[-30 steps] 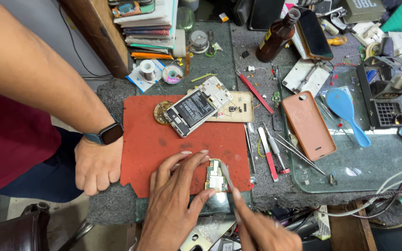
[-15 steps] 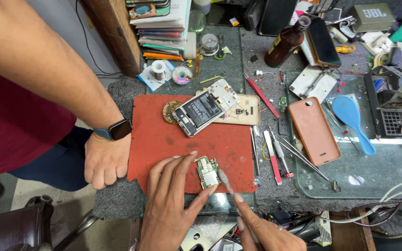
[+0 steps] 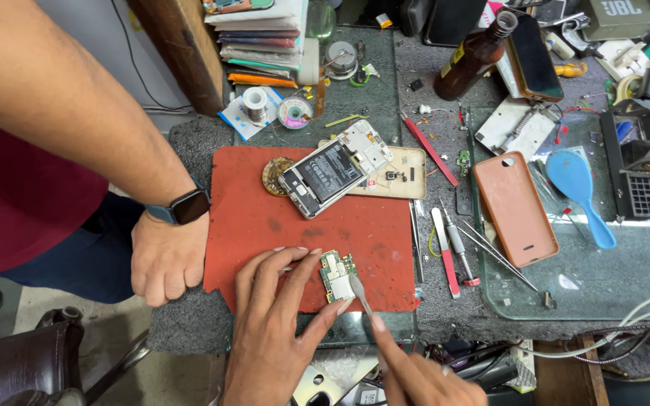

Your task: The person disassembles a mobile phone by removing the motherboard and cleaning its components with a brush and a cleaning solution from a brown bottle.

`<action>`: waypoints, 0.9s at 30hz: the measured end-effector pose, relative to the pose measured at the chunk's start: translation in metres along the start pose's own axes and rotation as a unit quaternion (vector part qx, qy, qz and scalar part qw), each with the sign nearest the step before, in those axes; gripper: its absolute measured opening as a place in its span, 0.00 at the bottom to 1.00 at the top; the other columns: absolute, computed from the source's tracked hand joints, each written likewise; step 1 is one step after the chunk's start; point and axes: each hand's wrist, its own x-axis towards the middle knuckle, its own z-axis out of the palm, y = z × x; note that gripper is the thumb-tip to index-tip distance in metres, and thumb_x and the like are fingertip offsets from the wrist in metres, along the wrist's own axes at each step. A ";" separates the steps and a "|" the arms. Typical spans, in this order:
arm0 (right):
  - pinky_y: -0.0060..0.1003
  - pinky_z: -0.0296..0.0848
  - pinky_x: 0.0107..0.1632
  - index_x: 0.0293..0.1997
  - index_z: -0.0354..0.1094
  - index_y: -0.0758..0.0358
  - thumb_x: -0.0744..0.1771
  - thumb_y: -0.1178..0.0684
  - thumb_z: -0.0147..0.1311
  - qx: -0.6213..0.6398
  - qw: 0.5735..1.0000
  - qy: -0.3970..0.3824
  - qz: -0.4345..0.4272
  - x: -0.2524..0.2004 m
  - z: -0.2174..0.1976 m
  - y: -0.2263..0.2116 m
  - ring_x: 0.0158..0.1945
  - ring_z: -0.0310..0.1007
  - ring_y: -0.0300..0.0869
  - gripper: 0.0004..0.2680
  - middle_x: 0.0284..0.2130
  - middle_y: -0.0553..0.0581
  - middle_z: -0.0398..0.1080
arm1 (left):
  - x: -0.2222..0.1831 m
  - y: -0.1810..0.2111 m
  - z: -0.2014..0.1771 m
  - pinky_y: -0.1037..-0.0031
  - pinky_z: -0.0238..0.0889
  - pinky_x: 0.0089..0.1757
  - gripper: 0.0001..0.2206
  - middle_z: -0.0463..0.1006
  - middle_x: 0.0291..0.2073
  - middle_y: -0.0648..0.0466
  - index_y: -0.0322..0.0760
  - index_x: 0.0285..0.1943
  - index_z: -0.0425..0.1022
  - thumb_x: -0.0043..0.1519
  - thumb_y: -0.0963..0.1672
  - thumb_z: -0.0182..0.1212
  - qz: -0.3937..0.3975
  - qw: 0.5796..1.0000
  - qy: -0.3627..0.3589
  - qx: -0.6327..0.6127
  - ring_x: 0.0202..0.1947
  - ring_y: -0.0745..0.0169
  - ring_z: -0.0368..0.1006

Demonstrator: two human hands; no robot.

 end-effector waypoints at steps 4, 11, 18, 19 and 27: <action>0.37 0.68 0.22 0.62 0.70 0.48 0.63 0.56 0.63 -0.002 0.997 -0.072 0.040 0.001 -0.006 0.001 0.14 0.72 0.32 0.20 0.13 0.49 0.72 | 0.002 0.002 -0.002 0.58 0.60 0.57 0.28 0.70 0.57 0.50 0.33 0.61 0.74 0.52 0.47 0.73 0.019 1.000 0.011 0.003 0.62 0.48 0.61; 0.34 0.72 0.25 0.64 0.68 0.58 0.62 0.60 0.59 0.081 0.995 0.038 -0.039 0.010 -0.013 -0.012 0.20 0.75 0.35 0.21 0.20 0.52 0.73 | 0.002 0.010 -0.005 0.59 0.61 0.54 0.28 0.71 0.56 0.51 0.34 0.60 0.75 0.51 0.47 0.73 -0.018 1.000 -0.001 0.009 0.61 0.48 0.62; 0.36 0.72 0.27 0.67 0.66 0.48 0.65 0.57 0.59 0.034 0.996 -0.063 0.045 0.018 -0.008 -0.011 0.19 0.76 0.36 0.21 0.21 0.51 0.74 | 0.000 0.009 -0.004 0.60 0.61 0.54 0.26 0.71 0.56 0.50 0.33 0.60 0.75 0.52 0.47 0.73 -0.015 1.000 0.000 0.014 0.60 0.48 0.62; 0.34 0.71 0.27 0.64 0.68 0.57 0.63 0.60 0.59 0.097 0.993 0.057 -0.047 0.022 -0.008 -0.011 0.22 0.75 0.37 0.21 0.22 0.53 0.74 | -0.001 0.010 -0.004 0.60 0.61 0.54 0.26 0.71 0.56 0.50 0.33 0.60 0.75 0.52 0.47 0.73 -0.016 1.000 -0.002 0.013 0.60 0.48 0.62; 0.39 0.71 0.24 0.66 0.70 0.46 0.64 0.58 0.61 0.045 0.991 -0.096 0.078 0.002 -0.012 -0.008 0.16 0.74 0.37 0.22 0.18 0.51 0.74 | 0.001 0.008 -0.006 0.61 0.62 0.55 0.27 0.71 0.56 0.50 0.33 0.62 0.75 0.53 0.47 0.71 -0.001 1.000 0.010 -0.023 0.60 0.49 0.63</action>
